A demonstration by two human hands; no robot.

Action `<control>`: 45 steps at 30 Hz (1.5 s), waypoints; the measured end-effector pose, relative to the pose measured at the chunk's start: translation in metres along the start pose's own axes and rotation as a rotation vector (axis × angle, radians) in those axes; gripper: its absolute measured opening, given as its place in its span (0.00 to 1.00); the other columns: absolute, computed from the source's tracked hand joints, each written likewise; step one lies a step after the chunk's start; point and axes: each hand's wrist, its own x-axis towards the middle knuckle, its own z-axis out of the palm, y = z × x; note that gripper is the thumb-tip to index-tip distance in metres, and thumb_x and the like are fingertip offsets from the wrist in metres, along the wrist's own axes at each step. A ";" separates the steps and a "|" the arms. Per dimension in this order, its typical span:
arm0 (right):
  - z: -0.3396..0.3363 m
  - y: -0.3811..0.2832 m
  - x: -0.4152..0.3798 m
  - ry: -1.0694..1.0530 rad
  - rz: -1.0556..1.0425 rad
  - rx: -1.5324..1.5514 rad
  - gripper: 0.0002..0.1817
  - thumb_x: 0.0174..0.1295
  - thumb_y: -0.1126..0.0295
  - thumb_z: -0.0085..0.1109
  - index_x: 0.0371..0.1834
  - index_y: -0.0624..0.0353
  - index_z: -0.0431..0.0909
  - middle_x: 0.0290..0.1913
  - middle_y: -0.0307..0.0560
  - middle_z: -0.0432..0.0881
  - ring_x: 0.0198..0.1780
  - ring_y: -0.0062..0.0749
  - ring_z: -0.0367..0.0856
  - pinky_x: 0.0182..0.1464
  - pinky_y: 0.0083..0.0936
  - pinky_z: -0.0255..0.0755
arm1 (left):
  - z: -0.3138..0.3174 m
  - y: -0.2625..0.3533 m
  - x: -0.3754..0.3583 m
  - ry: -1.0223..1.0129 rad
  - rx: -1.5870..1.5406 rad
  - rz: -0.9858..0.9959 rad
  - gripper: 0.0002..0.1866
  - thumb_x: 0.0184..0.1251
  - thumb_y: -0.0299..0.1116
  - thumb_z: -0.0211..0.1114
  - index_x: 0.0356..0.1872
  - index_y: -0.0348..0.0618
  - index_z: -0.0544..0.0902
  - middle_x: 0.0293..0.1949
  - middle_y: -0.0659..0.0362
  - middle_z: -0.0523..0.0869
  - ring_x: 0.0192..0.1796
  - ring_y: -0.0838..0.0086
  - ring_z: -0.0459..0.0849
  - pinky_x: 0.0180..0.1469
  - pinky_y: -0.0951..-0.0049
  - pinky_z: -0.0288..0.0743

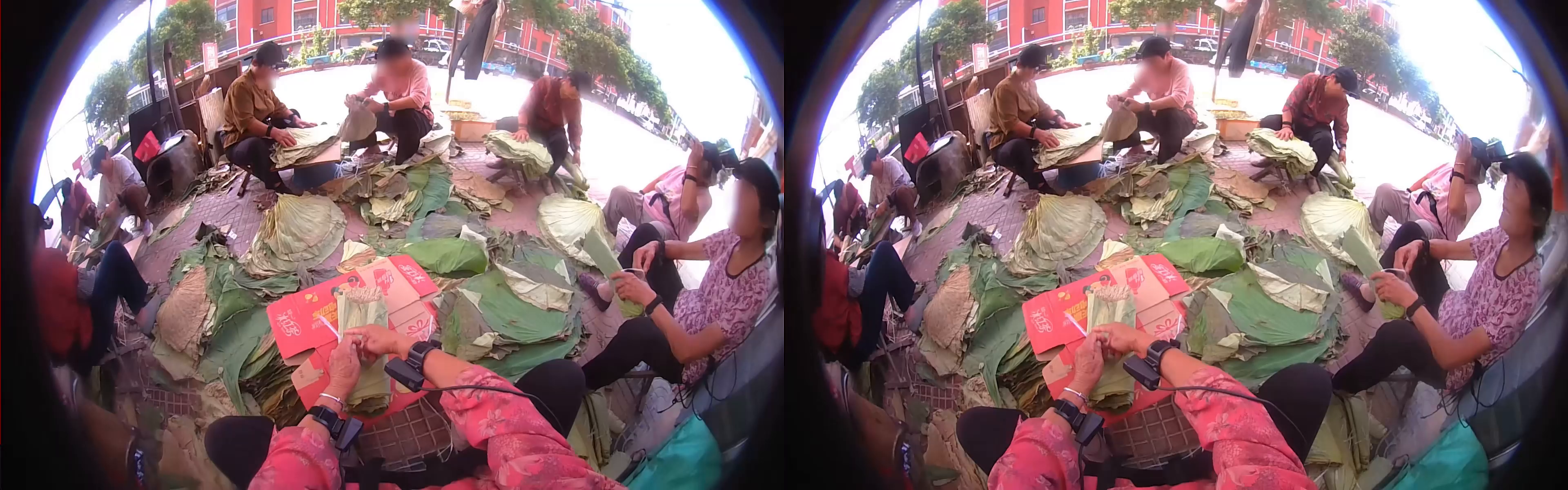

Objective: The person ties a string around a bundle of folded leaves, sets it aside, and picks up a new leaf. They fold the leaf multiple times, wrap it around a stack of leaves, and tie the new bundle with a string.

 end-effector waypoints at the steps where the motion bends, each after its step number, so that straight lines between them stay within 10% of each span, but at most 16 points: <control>1: -0.004 -0.004 -0.005 0.040 0.003 -0.019 0.34 0.52 0.80 0.51 0.67 0.59 0.60 0.31 0.41 0.81 0.24 0.23 0.79 0.25 0.20 0.73 | 0.003 -0.003 -0.002 -0.020 0.031 0.024 0.07 0.66 0.30 0.47 0.35 0.45 0.76 0.25 0.51 0.80 0.29 0.56 0.81 0.32 0.59 0.72; 7: -0.046 -0.013 -0.072 0.427 -0.021 -0.019 0.20 0.54 0.72 0.56 0.52 0.62 0.72 0.33 0.38 0.80 0.28 0.15 0.78 0.28 0.14 0.69 | 0.014 -0.016 0.001 -0.069 0.178 0.140 0.05 0.60 0.28 0.52 0.37 0.46 0.73 0.32 0.51 0.81 0.37 0.54 0.79 0.39 0.55 0.64; 15: -0.024 0.067 -0.115 0.690 -0.199 -0.825 0.16 0.46 0.72 0.61 0.41 0.56 0.76 0.41 0.51 0.77 0.44 0.49 0.77 0.45 0.37 0.72 | 0.016 -0.003 0.003 -0.069 0.228 0.064 0.13 0.50 0.26 0.62 0.38 0.48 0.73 0.29 0.58 0.79 0.37 0.61 0.79 0.40 0.60 0.64; 30: -0.046 0.015 -0.045 0.802 -0.131 -0.991 0.05 0.55 0.72 0.46 0.25 0.59 0.71 0.31 0.58 0.77 0.35 0.57 0.76 0.35 0.47 0.67 | 0.008 0.012 -0.003 -0.134 0.207 0.029 0.12 0.52 0.27 0.58 0.40 0.49 0.77 0.36 0.54 0.83 0.44 0.61 0.81 0.46 0.57 0.65; 36: 0.001 -0.057 -0.028 0.506 -0.571 -1.054 0.05 0.46 0.81 0.50 0.25 0.60 0.73 0.27 0.53 0.75 0.34 0.49 0.76 0.36 0.38 0.71 | 0.000 0.014 0.001 -0.239 0.004 -0.136 0.12 0.56 0.34 0.55 0.42 0.45 0.76 0.37 0.50 0.82 0.44 0.59 0.80 0.38 0.54 0.69; 45: 0.037 -0.080 -0.028 0.301 -0.703 -1.068 0.07 0.42 0.81 0.56 0.24 0.60 0.70 0.28 0.51 0.72 0.36 0.49 0.73 0.39 0.38 0.70 | 0.067 -0.045 0.018 0.082 -0.161 -0.108 0.17 0.60 0.43 0.58 0.43 0.42 0.75 0.34 0.48 0.82 0.41 0.58 0.82 0.41 0.64 0.73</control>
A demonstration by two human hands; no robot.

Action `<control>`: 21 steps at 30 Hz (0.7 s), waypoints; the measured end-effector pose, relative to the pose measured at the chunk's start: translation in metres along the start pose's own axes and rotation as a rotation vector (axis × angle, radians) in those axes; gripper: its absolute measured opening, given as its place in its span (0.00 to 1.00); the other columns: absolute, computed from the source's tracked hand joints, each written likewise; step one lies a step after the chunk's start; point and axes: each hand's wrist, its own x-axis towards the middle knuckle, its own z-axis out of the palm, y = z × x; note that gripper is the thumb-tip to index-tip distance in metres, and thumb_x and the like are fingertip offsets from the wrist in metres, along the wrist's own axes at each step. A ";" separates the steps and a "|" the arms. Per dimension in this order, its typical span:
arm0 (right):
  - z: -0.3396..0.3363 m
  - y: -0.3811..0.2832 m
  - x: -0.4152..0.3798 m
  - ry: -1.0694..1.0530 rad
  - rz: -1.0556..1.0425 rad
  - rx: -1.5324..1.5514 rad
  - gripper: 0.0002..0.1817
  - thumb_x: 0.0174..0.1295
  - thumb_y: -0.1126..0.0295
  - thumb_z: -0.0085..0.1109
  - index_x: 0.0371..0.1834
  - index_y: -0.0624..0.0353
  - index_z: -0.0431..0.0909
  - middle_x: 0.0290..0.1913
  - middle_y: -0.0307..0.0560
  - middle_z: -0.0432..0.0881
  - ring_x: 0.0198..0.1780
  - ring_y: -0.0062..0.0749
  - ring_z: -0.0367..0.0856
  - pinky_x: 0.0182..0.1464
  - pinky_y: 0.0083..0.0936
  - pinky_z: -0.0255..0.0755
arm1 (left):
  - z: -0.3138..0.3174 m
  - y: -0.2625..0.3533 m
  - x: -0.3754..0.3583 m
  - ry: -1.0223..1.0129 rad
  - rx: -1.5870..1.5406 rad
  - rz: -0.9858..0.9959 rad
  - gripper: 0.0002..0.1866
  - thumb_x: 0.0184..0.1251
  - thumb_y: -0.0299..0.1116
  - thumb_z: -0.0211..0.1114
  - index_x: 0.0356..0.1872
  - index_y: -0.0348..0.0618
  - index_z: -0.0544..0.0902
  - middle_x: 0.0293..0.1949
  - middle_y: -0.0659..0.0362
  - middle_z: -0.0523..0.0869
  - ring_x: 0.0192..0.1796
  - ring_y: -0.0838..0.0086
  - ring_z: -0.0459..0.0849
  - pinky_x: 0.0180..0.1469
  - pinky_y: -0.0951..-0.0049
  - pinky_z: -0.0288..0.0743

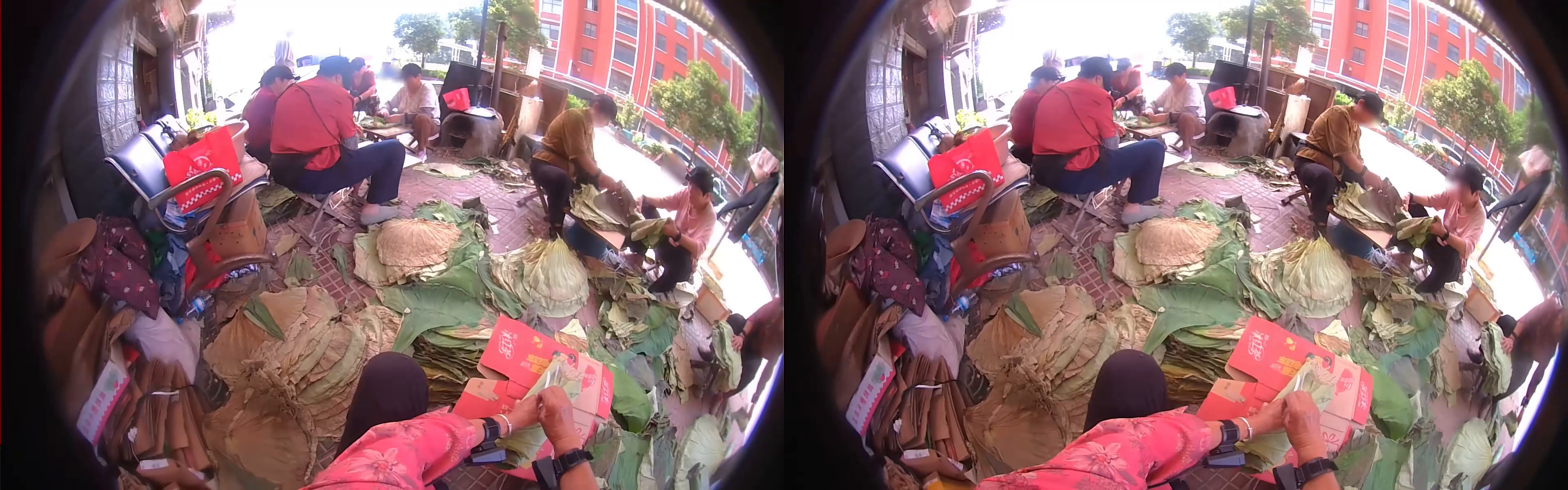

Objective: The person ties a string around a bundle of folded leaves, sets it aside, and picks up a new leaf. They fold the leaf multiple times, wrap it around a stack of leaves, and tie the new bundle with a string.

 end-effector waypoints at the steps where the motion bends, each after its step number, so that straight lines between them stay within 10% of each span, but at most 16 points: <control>1: -0.001 0.000 0.000 0.001 -0.029 0.023 0.08 0.42 0.81 0.55 0.27 0.61 0.71 0.31 0.52 0.73 0.37 0.49 0.73 0.39 0.38 0.70 | 0.009 -0.006 0.001 0.076 -0.102 0.073 0.17 0.60 0.43 0.58 0.43 0.41 0.75 0.33 0.49 0.82 0.40 0.60 0.82 0.41 0.65 0.73; 3: -0.003 -0.001 -0.001 0.004 -0.085 0.070 0.12 0.43 0.82 0.53 0.33 0.62 0.73 0.37 0.54 0.76 0.40 0.48 0.74 0.40 0.36 0.71 | 0.024 -0.013 0.001 0.226 -0.305 0.220 0.16 0.62 0.42 0.56 0.42 0.39 0.76 0.31 0.51 0.82 0.38 0.65 0.82 0.40 0.68 0.72; 6: -0.020 -0.015 0.005 0.366 -0.082 -0.044 0.22 0.44 0.84 0.48 0.47 0.63 0.72 0.53 0.59 0.72 0.47 0.50 0.74 0.44 0.33 0.72 | -0.017 0.034 -0.011 -0.116 -0.432 -0.011 0.14 0.63 0.40 0.55 0.38 0.38 0.77 0.28 0.56 0.81 0.35 0.72 0.79 0.39 0.71 0.71; 9: -0.017 0.021 -0.004 0.493 0.528 0.452 0.30 0.44 0.86 0.45 0.56 0.60 0.68 0.63 0.60 0.64 0.54 0.53 0.72 0.50 0.36 0.72 | -0.021 0.043 -0.011 -0.152 -0.464 -0.162 0.14 0.62 0.41 0.54 0.36 0.39 0.79 0.29 0.54 0.82 0.35 0.67 0.81 0.40 0.67 0.71; 12: -0.013 0.038 -0.021 0.187 0.257 0.268 0.31 0.44 0.86 0.45 0.58 0.56 0.67 0.64 0.59 0.63 0.58 0.54 0.70 0.54 0.37 0.70 | -0.028 0.057 -0.015 -0.122 -0.233 -0.096 0.15 0.62 0.43 0.52 0.36 0.42 0.79 0.30 0.53 0.83 0.36 0.62 0.81 0.40 0.62 0.70; 21: -0.005 0.074 -0.051 -0.159 0.128 0.039 0.06 0.50 0.73 0.57 0.32 0.57 0.78 0.44 0.55 0.79 0.47 0.50 0.76 0.47 0.39 0.70 | -0.052 0.076 -0.020 -0.252 -0.166 0.078 0.16 0.65 0.44 0.52 0.38 0.43 0.80 0.28 0.55 0.83 0.33 0.67 0.81 0.38 0.64 0.72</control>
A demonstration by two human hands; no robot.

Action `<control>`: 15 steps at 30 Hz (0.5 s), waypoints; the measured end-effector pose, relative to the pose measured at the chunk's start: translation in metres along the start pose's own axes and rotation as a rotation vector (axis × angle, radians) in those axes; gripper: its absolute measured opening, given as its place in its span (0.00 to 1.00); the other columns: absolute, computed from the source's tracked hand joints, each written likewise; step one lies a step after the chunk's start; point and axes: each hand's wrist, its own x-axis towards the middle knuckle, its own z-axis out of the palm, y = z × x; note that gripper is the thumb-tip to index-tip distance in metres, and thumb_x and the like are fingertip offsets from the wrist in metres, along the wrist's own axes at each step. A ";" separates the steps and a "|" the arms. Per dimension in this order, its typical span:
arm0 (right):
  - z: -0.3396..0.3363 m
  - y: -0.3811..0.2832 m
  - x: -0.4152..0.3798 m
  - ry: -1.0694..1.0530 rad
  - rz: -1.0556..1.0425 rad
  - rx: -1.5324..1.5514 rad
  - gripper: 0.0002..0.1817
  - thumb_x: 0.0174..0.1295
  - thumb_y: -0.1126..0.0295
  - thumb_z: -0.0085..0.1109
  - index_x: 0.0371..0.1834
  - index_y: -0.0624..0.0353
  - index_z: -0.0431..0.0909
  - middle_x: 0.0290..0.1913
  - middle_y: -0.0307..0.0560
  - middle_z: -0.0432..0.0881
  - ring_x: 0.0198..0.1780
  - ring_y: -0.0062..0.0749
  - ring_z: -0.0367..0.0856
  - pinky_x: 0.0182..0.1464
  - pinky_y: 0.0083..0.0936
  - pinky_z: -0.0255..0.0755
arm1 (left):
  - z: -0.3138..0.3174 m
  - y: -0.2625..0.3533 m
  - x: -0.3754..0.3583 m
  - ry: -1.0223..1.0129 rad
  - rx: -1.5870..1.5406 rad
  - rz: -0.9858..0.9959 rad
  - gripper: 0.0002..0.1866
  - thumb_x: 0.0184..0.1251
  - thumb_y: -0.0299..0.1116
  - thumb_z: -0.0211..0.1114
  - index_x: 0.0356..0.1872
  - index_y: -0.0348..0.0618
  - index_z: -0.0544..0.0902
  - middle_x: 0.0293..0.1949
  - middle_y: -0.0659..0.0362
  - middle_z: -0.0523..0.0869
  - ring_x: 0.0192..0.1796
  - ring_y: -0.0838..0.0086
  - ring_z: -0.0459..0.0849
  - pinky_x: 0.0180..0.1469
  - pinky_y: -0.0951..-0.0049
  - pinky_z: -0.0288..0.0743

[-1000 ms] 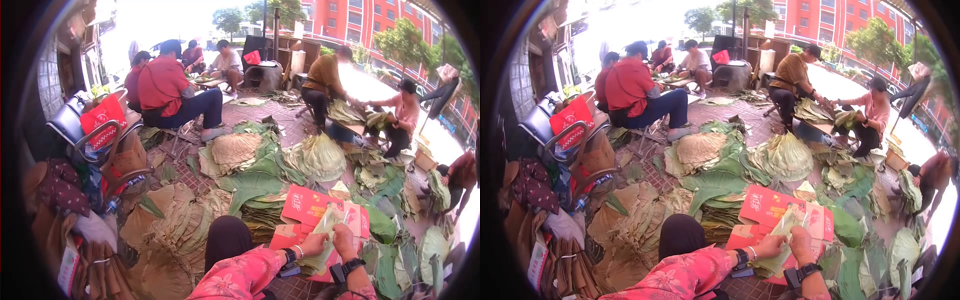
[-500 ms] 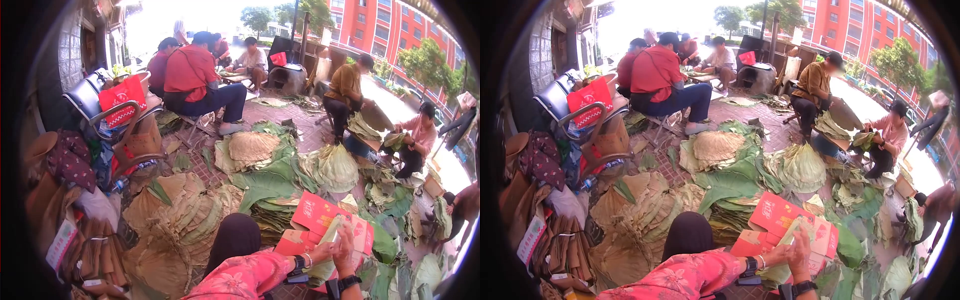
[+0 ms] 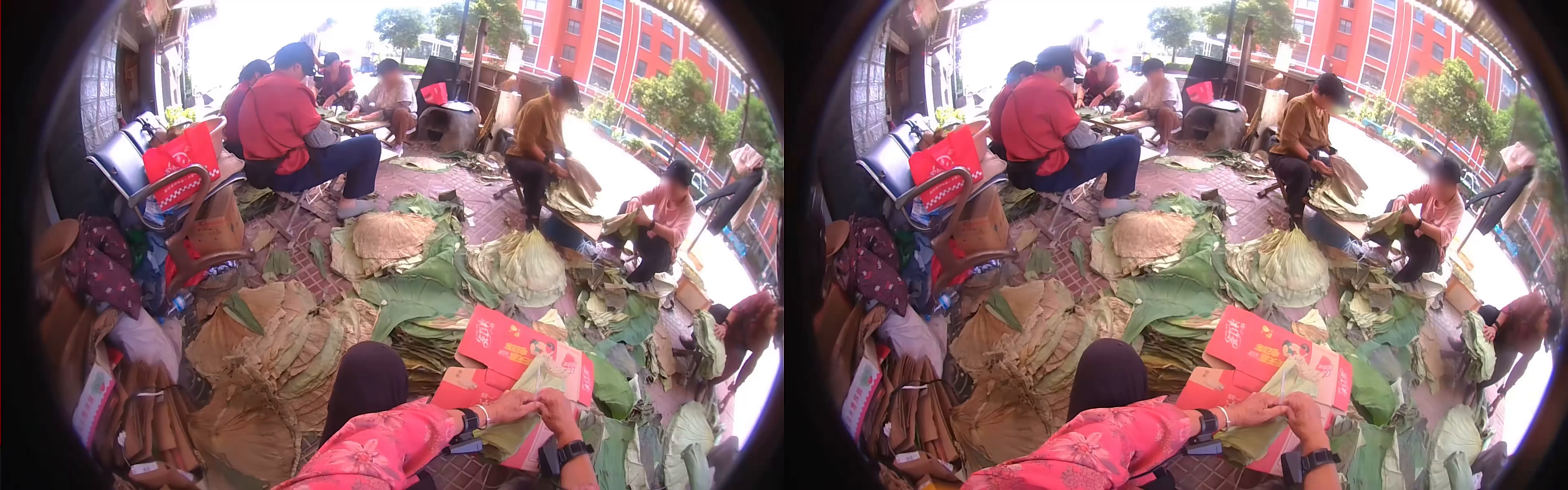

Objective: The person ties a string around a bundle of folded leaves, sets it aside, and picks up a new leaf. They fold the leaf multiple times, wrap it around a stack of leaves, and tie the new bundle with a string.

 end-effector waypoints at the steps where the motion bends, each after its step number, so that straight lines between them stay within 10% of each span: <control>1: -0.009 -0.009 -0.003 -0.048 0.065 -0.044 0.05 0.52 0.72 0.57 0.31 0.57 0.78 0.39 0.54 0.80 0.44 0.49 0.77 0.45 0.38 0.71 | 0.004 -0.007 0.003 0.013 -0.102 -0.012 0.15 0.66 0.42 0.53 0.39 0.42 0.81 0.27 0.57 0.83 0.30 0.71 0.80 0.36 0.69 0.72; 11: -0.022 -0.045 -0.032 0.147 0.313 -0.075 0.04 0.57 0.71 0.54 0.31 0.57 0.78 0.25 0.51 0.79 0.30 0.45 0.80 0.35 0.36 0.71 | 0.000 -0.023 0.011 0.122 -0.600 -0.209 0.11 0.65 0.32 0.58 0.43 0.38 0.82 0.26 0.61 0.84 0.23 0.84 0.76 0.27 0.83 0.70; 15: -0.034 -0.053 -0.026 0.295 0.118 0.126 0.20 0.51 0.80 0.51 0.50 0.60 0.73 0.49 0.58 0.75 0.52 0.52 0.75 0.53 0.35 0.70 | 0.005 -0.031 0.015 -0.015 -0.539 -0.179 0.11 0.65 0.32 0.58 0.42 0.38 0.81 0.24 0.61 0.83 0.22 0.85 0.75 0.26 0.84 0.69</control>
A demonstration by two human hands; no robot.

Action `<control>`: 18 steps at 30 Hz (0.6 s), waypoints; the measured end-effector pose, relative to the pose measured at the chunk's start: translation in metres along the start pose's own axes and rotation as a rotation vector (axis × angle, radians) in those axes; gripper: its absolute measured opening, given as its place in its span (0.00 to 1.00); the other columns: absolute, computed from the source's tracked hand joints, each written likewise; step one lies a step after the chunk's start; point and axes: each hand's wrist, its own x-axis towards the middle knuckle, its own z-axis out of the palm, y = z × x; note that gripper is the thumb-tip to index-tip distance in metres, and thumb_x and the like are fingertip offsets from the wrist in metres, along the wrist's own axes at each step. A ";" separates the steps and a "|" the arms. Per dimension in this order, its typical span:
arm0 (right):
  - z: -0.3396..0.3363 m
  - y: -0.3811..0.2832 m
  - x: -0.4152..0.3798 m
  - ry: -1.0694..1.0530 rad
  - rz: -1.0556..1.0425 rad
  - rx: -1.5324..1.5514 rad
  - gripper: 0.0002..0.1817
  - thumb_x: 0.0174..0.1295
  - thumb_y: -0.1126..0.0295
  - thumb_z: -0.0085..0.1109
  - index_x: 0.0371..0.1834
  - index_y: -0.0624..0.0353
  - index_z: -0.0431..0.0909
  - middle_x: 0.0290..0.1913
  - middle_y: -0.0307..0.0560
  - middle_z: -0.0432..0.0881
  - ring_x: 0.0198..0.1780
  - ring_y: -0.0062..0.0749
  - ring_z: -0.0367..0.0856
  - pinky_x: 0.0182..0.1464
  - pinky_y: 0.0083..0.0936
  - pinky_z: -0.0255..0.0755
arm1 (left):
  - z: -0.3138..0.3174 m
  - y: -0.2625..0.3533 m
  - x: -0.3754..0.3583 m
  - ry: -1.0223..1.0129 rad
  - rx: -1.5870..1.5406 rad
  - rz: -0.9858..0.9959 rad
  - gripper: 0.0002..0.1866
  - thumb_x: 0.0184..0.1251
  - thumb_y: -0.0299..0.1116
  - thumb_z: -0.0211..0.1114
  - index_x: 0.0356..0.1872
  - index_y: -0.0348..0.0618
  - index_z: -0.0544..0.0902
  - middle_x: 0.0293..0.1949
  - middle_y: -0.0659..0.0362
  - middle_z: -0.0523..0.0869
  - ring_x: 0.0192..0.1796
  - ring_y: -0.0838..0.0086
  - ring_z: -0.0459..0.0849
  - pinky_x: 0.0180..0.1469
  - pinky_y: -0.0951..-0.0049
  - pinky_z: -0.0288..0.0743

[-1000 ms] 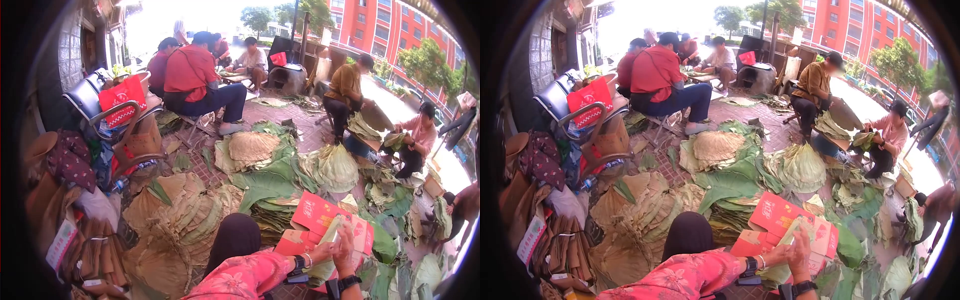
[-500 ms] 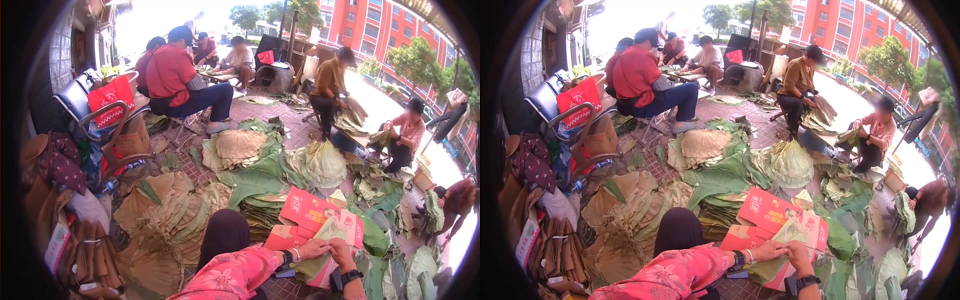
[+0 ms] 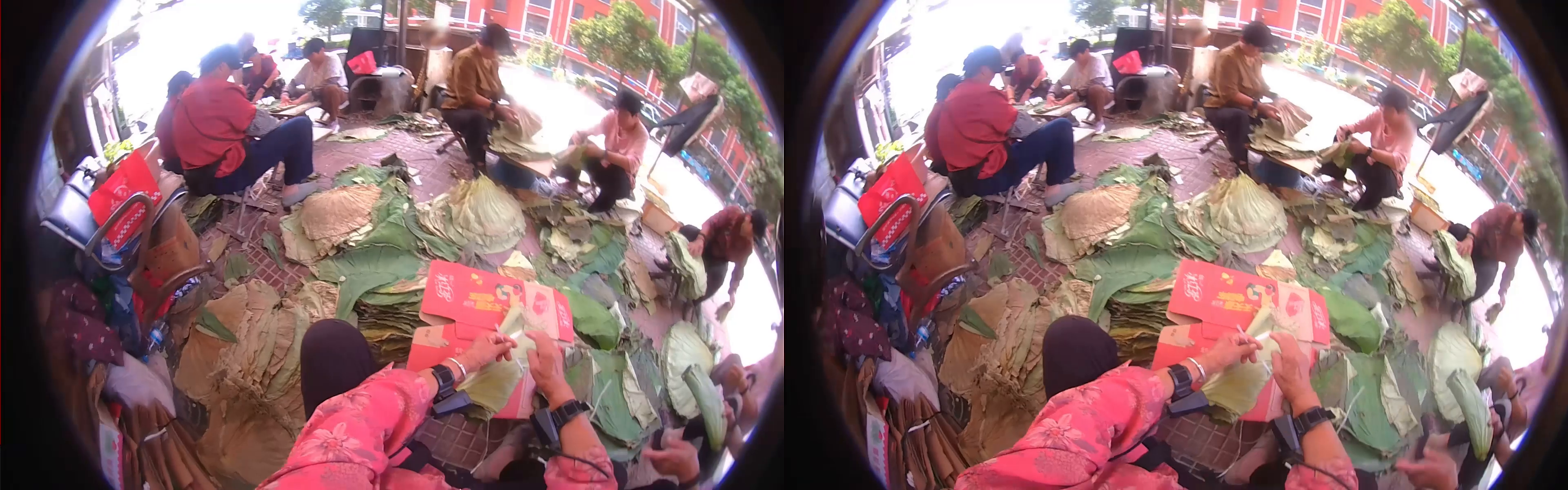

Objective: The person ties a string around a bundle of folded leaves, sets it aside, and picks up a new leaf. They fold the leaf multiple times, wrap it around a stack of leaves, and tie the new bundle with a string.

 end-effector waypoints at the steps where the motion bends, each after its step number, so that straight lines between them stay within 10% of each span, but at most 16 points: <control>1: 0.001 0.001 0.002 -0.031 0.005 0.054 0.24 0.51 0.81 0.48 0.55 0.59 0.70 0.53 0.59 0.74 0.56 0.52 0.72 0.58 0.34 0.67 | 0.000 0.000 0.003 -0.055 -0.002 -0.011 0.10 0.65 0.32 0.57 0.41 0.38 0.82 0.23 0.62 0.83 0.23 0.85 0.75 0.26 0.83 0.69; 4: 0.015 0.024 0.008 -0.204 0.173 0.250 0.25 0.53 0.81 0.45 0.57 0.60 0.69 0.50 0.57 0.77 0.53 0.46 0.76 0.56 0.33 0.68 | 0.005 0.015 -0.002 -0.116 0.059 -0.037 0.10 0.66 0.34 0.58 0.37 0.39 0.83 0.23 0.63 0.82 0.23 0.84 0.74 0.27 0.83 0.69; 6: 0.024 0.034 0.009 -0.262 0.188 0.420 0.12 0.61 0.73 0.50 0.47 0.59 0.77 0.31 0.42 0.81 0.32 0.21 0.78 0.36 0.21 0.72 | 0.004 0.021 -0.006 -0.126 0.129 -0.031 0.12 0.64 0.37 0.60 0.32 0.39 0.84 0.21 0.66 0.81 0.24 0.86 0.75 0.27 0.84 0.68; 18: 0.043 0.046 -0.025 -0.096 0.207 0.129 0.10 0.57 0.65 0.50 0.32 0.60 0.76 0.30 0.53 0.79 0.34 0.49 0.78 0.36 0.36 0.70 | -0.010 0.024 -0.003 -0.134 0.032 -0.128 0.07 0.65 0.28 0.58 0.37 0.34 0.81 0.25 0.60 0.82 0.25 0.82 0.76 0.29 0.84 0.69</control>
